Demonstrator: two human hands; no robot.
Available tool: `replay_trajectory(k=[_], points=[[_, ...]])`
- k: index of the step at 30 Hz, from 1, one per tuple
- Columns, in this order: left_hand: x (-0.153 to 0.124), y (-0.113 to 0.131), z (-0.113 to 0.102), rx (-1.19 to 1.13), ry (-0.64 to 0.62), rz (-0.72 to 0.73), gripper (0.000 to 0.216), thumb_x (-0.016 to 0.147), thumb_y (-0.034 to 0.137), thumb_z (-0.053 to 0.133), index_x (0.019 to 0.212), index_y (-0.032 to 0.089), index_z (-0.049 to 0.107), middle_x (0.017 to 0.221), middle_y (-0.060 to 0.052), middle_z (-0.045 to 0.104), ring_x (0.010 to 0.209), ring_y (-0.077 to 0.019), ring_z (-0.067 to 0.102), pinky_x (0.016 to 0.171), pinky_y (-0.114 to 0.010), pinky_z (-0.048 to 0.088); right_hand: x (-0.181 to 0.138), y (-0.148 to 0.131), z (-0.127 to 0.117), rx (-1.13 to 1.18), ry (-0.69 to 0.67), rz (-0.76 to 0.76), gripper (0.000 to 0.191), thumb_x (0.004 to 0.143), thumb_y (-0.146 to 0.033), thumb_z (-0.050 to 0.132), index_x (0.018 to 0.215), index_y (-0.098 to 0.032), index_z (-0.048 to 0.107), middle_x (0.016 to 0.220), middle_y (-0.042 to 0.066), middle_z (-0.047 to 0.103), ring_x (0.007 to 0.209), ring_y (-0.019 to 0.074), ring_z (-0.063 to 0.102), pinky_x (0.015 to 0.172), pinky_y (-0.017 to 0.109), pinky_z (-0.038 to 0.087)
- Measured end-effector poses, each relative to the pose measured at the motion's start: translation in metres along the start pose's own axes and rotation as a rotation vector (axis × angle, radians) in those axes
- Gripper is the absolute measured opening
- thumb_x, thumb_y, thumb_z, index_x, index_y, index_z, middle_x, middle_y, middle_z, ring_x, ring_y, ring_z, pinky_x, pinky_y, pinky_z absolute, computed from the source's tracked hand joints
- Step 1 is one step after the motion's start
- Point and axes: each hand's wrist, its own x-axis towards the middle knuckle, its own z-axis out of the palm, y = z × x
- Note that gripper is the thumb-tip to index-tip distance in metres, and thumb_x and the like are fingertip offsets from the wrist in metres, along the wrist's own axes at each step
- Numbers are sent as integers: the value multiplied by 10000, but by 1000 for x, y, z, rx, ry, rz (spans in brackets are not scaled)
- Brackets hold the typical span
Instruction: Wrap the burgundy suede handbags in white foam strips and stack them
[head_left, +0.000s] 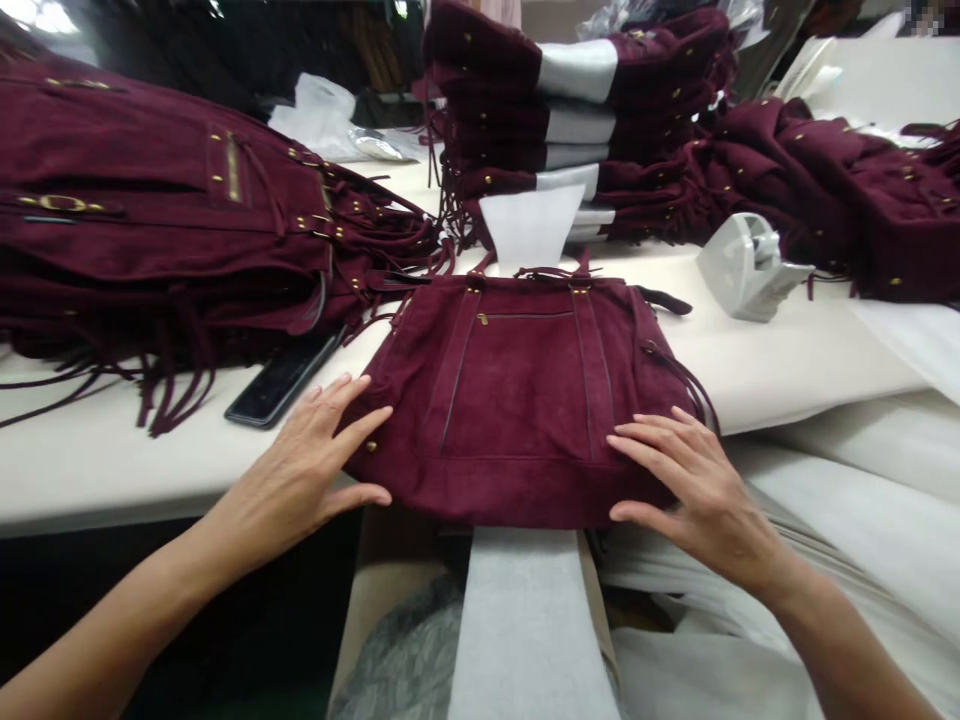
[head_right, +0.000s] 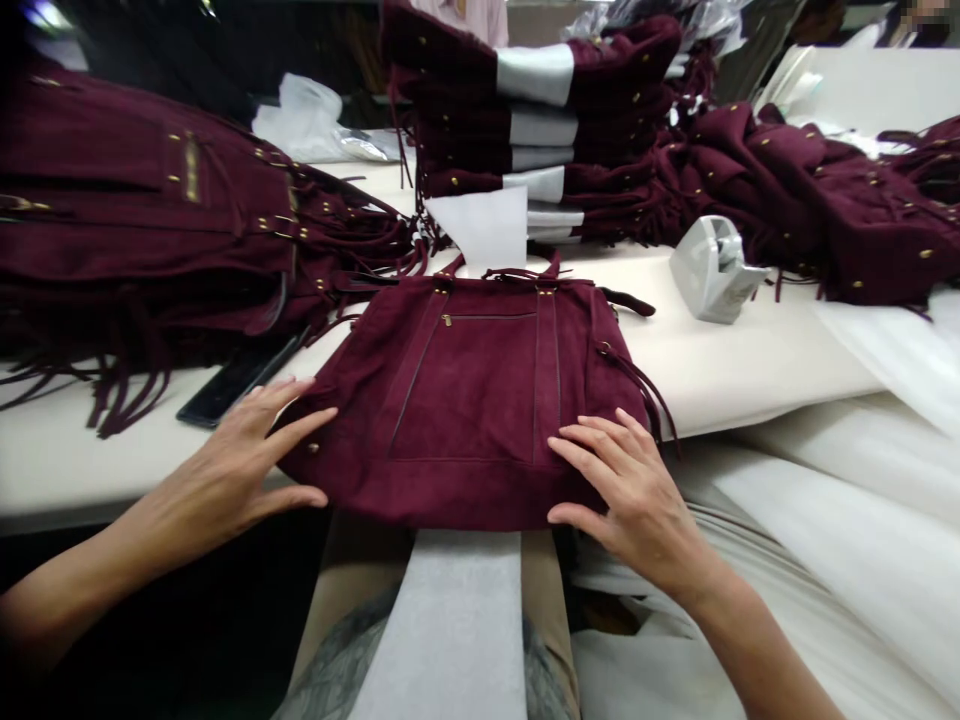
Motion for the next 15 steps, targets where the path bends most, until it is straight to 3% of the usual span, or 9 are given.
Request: replay_trajectory(k=[5,7,9,12,15], points=[[-4,0,1,-217,134,-286,674,809,509,665,1385,229,454,1298,-104,582,1202,-281,552,1045,-458,441,14,1,32,-39,-90,-72,336,851,-441,661,1067,-190,604,978,75,629,943,250,580,1086,530,318],[0,0,3,-366,188,-428,563,773,479,699,1253,212,577,1171,-80,662,1079,-271,622,979,-435,490,18,-1,44,-81,-114,-73,156,882,-338,631,928,-193,595,855,50,610,847,228,563,1059,527,331],[5,-2,2,-620,152,-543,422,727,458,733,1050,193,675,993,-62,719,927,-258,671,878,-411,541,22,-3,49,-111,-141,-68,94,895,-261,604,834,-197,572,777,33,589,798,214,548,1034,525,339],[14,-10,-5,-1025,127,-625,329,647,415,801,833,166,691,806,-50,724,745,-221,680,737,-361,573,25,-3,39,-52,-157,-54,140,903,-268,603,789,-201,556,746,17,592,775,195,554,1017,503,363],[25,-17,-14,-1206,272,-671,371,560,402,857,784,161,687,762,-49,714,665,-192,658,644,-324,573,26,-8,14,35,-92,-17,178,884,-395,631,901,-218,615,906,43,650,906,218,597,1052,501,360]])
